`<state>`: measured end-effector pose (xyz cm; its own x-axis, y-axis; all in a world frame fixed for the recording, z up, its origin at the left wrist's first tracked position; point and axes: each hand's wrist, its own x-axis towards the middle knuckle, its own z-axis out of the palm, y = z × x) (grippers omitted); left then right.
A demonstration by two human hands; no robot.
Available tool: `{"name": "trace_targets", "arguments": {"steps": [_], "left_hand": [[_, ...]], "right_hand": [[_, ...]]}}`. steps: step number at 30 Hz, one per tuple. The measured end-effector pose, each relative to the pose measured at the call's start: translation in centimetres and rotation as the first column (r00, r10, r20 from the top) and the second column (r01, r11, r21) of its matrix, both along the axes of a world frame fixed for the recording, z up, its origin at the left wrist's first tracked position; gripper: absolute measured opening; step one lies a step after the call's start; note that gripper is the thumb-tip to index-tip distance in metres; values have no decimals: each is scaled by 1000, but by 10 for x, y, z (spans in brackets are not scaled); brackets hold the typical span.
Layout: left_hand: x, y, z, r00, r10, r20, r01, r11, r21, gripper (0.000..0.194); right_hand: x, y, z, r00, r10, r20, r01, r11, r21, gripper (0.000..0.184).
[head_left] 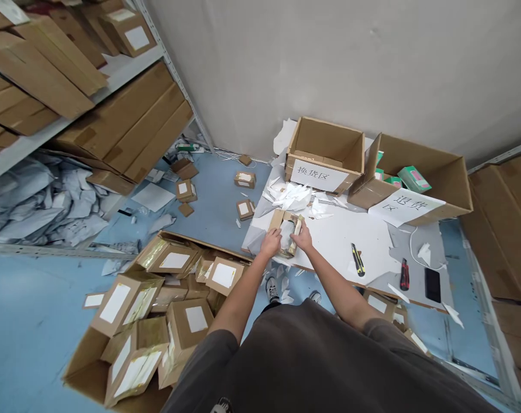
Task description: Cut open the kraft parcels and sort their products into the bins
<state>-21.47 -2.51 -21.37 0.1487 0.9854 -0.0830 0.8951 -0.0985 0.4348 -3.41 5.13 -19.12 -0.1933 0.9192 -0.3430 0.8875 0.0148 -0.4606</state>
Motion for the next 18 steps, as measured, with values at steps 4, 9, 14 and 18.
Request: {"name": "trace_targets", "arguments": {"steps": [4, 9, 14, 18], "left_hand": [[3, 3, 2, 1000, 0, -12, 0, 999, 33, 26], [5, 9, 8, 999, -40, -24, 40, 999, 9, 25], [-4, -3, 4, 997, -77, -25, 76, 996, -45, 19], [-2, -12, -3, 991, -116, -70, 110, 991, -81, 23]], "right_hand": [[44, 1, -7, 988, -72, -134, 68, 997, -35, 91], [55, -29, -31, 972, -86, -219, 96, 995, 39, 77], [37, -47, -36, 988, -101, -116, 113, 988, 103, 58], [27, -45, -28, 994, -109, -12, 109, 994, 10, 53]]}}
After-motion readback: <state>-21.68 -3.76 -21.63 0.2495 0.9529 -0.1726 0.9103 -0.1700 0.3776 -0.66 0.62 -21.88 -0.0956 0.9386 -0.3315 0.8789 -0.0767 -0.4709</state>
